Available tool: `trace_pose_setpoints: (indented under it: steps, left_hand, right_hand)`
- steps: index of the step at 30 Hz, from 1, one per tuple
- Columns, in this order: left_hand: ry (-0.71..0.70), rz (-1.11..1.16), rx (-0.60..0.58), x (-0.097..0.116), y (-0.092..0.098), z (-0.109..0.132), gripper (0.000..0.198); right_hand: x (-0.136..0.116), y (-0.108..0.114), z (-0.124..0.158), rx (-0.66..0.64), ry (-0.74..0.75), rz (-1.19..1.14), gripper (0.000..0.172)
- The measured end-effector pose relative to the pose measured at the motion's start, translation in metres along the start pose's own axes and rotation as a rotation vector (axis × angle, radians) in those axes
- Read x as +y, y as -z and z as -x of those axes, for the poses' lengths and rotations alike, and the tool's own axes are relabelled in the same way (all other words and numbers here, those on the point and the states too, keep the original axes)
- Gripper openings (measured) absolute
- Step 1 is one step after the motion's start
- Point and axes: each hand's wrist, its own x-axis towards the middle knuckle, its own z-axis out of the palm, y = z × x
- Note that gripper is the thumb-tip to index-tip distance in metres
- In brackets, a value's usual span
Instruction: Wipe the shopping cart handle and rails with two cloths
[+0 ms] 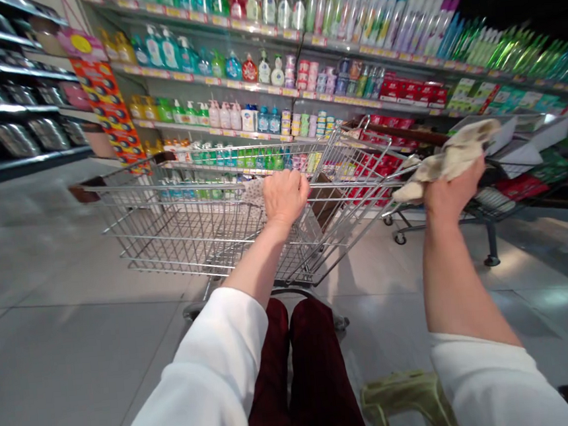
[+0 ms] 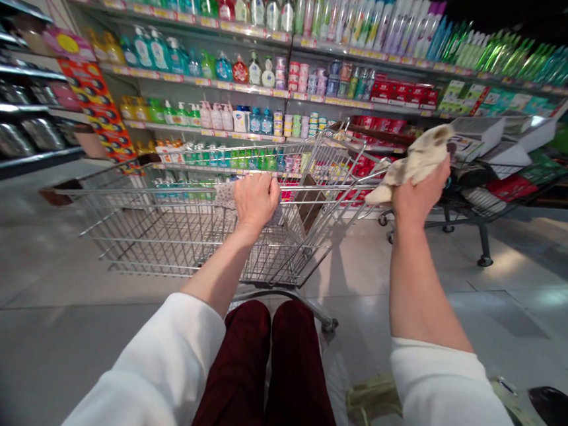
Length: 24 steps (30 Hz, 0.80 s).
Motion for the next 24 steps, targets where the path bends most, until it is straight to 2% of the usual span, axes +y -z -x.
trace_pose_setpoints:
  steps: [3,7,10,12,13,16,17,19,21,24]
  left_hand:
    - [-0.002,0.027,-0.002,-0.001,0.0,0.001,0.036]
    - [-0.005,0.042,-0.012,-0.001,0.0,0.001,0.036]
    - [0.003,0.032,-0.025,0.0,0.0,0.001,0.035]
    - [0.012,0.044,-0.038,0.0,0.001,0.0,0.036]
    - [0.015,0.054,-0.043,0.0,0.001,0.001,0.036]
    - [0.012,0.068,-0.047,-0.001,0.001,0.001,0.035]
    - [0.009,0.064,-0.045,-0.001,0.001,0.001,0.035]
    - [0.003,0.052,-0.038,0.0,0.001,0.001,0.035]
    - [0.003,0.052,-0.033,0.0,0.0,0.002,0.035]
    - [0.005,0.065,-0.029,0.0,-0.002,0.001,0.035]
  right_hand:
    - [-0.027,-0.011,0.032,-0.029,-0.096,-0.001,0.067]
    - [-0.061,-0.002,0.072,-0.197,0.145,0.003,0.053]
    - [-0.078,0.01,0.077,-0.309,0.373,-0.019,0.039]
    - [-0.081,0.015,0.064,-0.31,0.403,-0.057,0.036]
    - [-0.079,0.016,0.053,-0.255,0.357,-0.062,0.038]
    - [-0.061,0.013,0.01,0.022,0.098,0.041,0.043]
    - [-0.053,0.01,-0.006,0.076,0.04,0.113,0.044]
    - [-0.041,0.002,-0.032,0.03,-0.047,0.26,0.049]
    - [-0.035,-0.006,-0.05,-0.125,-0.097,0.369,0.049]
    - [-0.043,-0.008,-0.053,-0.329,0.001,0.46,0.042]
